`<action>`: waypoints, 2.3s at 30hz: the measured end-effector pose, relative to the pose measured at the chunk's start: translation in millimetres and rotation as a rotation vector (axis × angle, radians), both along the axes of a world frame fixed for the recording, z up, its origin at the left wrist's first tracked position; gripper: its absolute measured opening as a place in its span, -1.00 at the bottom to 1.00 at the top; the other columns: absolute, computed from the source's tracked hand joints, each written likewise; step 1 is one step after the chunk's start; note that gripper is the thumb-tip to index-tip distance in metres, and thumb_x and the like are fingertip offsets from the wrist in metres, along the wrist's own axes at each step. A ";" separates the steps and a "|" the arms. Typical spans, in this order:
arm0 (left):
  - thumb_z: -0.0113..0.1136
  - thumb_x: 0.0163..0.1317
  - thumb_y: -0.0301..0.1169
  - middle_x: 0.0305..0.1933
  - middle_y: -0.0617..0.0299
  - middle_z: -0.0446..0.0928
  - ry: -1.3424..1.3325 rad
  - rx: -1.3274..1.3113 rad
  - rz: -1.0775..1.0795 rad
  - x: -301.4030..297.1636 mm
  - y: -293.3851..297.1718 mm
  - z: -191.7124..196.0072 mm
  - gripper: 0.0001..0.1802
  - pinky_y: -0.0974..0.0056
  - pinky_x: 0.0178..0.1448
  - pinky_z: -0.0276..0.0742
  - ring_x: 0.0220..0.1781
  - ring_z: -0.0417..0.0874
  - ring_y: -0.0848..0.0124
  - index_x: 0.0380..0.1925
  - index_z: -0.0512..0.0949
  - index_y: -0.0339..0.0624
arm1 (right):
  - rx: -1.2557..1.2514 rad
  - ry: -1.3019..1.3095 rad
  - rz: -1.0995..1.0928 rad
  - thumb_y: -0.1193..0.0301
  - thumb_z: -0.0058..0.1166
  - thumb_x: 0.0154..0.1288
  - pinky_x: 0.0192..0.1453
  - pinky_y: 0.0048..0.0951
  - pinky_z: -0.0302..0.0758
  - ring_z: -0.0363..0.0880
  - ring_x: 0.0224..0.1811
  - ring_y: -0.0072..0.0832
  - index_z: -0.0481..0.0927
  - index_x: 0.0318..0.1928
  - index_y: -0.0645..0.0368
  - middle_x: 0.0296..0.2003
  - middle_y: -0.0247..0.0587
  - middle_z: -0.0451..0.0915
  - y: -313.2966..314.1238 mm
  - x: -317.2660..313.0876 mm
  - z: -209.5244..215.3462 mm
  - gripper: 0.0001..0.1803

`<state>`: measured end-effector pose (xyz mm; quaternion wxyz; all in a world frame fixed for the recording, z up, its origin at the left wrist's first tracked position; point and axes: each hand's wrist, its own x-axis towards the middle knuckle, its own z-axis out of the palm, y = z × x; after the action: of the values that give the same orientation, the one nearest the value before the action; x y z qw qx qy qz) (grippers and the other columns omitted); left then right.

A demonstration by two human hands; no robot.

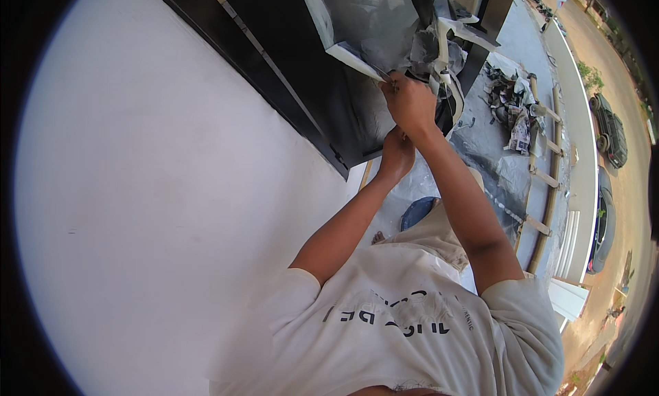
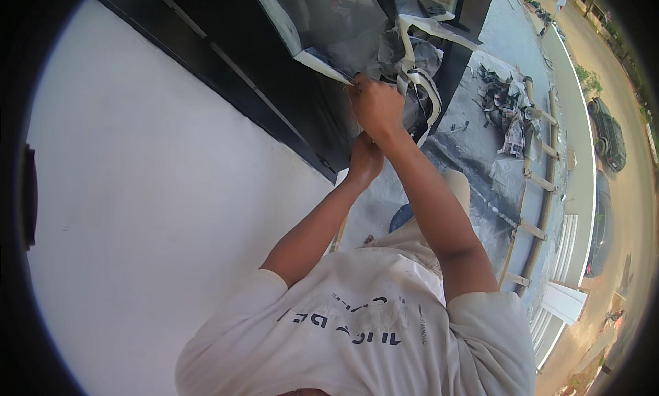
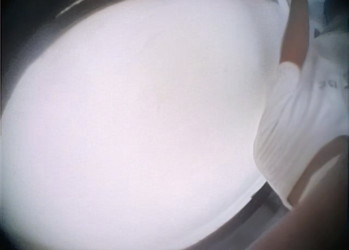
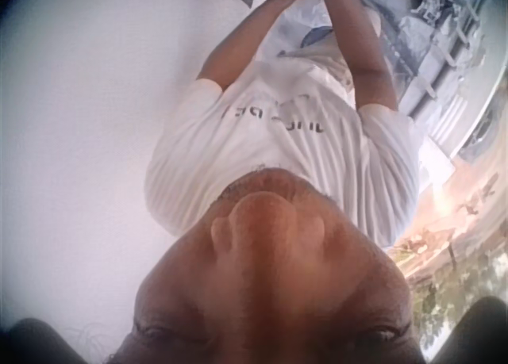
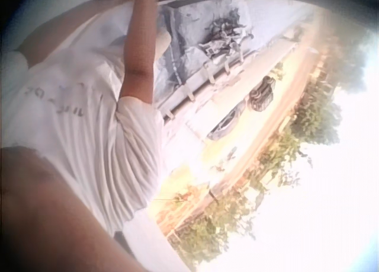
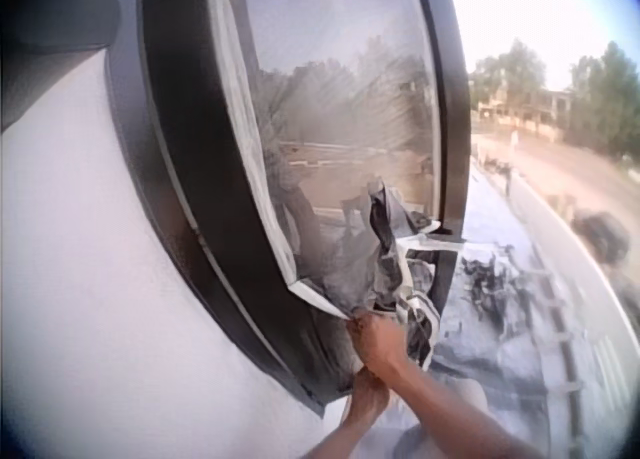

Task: The person removes protective plastic film from a window frame using a utility knife and their hands. They carefully peel away the film from the edges and surface of the frame, discarding the pieces onto the scaffolding below.

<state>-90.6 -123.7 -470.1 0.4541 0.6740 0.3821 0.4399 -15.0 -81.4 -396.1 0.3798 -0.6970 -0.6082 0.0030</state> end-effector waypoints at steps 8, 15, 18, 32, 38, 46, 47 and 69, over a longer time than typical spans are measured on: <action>-0.12 0.39 -0.03 0.23 0.16 0.37 -0.309 -0.413 -0.077 -22.3 19.8 -20.4 -0.45 0.20 0.33 0.17 0.27 0.35 0.39 0.21 0.35 -0.16 | -0.065 -0.005 -0.075 0.18 0.21 0.20 -0.35 -0.15 0.50 0.64 -0.41 -0.10 0.67 -0.28 0.01 -0.50 -0.12 0.65 -36.9 54.1 -19.7 -0.79; -0.23 0.48 0.01 0.33 0.08 0.24 -0.744 -0.660 0.006 -16.3 75.8 -5.1 -0.41 0.04 0.42 0.10 0.40 0.21 0.25 0.30 0.19 -0.15 | -0.193 -0.009 -0.200 0.20 0.22 0.20 -0.37 -0.15 0.48 0.64 -0.43 -0.09 0.68 -0.28 0.01 -0.50 -0.10 0.65 -89.5 102.9 -52.9 -0.81; -0.27 0.50 -0.01 0.29 0.05 0.26 -0.803 -0.815 0.040 9.8 71.1 -19.9 -0.43 -0.05 0.46 0.11 0.37 0.25 0.19 0.28 0.21 -0.21 | -0.294 0.008 -0.268 0.18 0.21 0.20 -0.36 -0.15 0.47 0.63 -0.41 -0.07 0.67 -0.28 0.02 -0.51 -0.09 0.64 -119.7 123.7 -78.2 -0.79; -0.22 0.50 -0.20 0.16 0.16 0.35 -0.361 -1.015 0.012 59.2 -8.7 -88.2 -0.50 0.16 0.10 0.52 0.09 0.48 0.38 0.36 0.04 -0.04 | -0.647 0.114 -0.331 0.17 0.26 0.17 -0.36 -0.22 0.44 0.57 -0.49 -0.13 0.69 -0.20 0.02 -0.50 -0.05 0.60 -234.2 139.9 -125.0 -0.73; -0.30 0.49 -0.21 0.20 -0.04 0.41 0.202 -0.849 -0.210 20.8 -52.6 -185.8 -0.44 0.14 -0.01 0.55 0.05 0.58 0.23 0.34 0.05 -0.35 | -0.120 0.878 0.048 0.45 0.35 0.16 -0.28 -0.64 0.41 0.44 -0.38 -0.75 0.55 0.08 0.32 -0.29 -0.35 0.63 -194.0 120.4 -20.8 -0.53; -0.21 0.44 -0.23 0.13 -0.03 0.46 0.216 -0.851 -0.249 -16.4 -79.1 -200.4 -0.57 0.22 0.15 0.39 0.15 0.46 0.25 0.15 0.34 -0.27 | 0.357 0.395 -0.263 0.05 0.27 0.20 -0.22 -0.31 0.53 0.66 -0.39 -0.26 0.43 0.20 0.30 -0.48 -0.10 0.66 49.3 95.3 95.3 -0.29; -0.20 0.43 -0.23 0.14 0.00 0.46 0.198 -0.930 -0.254 -12.8 -79.8 -179.8 -0.57 0.23 0.16 0.39 0.15 0.46 0.26 0.17 0.33 -0.26 | 0.335 0.304 -0.349 0.01 0.27 0.19 -0.24 -0.26 0.53 0.64 -0.43 -0.19 0.50 0.14 0.27 -0.49 -0.08 0.65 56.5 97.7 97.2 -0.31; -0.09 0.35 -0.45 0.20 0.01 0.40 0.177 -0.805 -0.287 -18.8 -134.8 -212.9 -0.50 0.16 0.30 0.33 0.24 0.41 0.23 0.29 0.19 -0.20 | -0.687 0.910 -0.185 0.22 0.18 0.30 -0.42 -0.35 0.39 0.43 -0.60 -0.54 0.59 -0.36 0.31 -0.67 -0.29 0.49 -277.0 6.3 -169.0 -0.67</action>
<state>-109.3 -258.5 -683.0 0.7025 0.5247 0.4631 0.1291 -8.7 -358.4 -565.1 0.3536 -0.7592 -0.2841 0.4667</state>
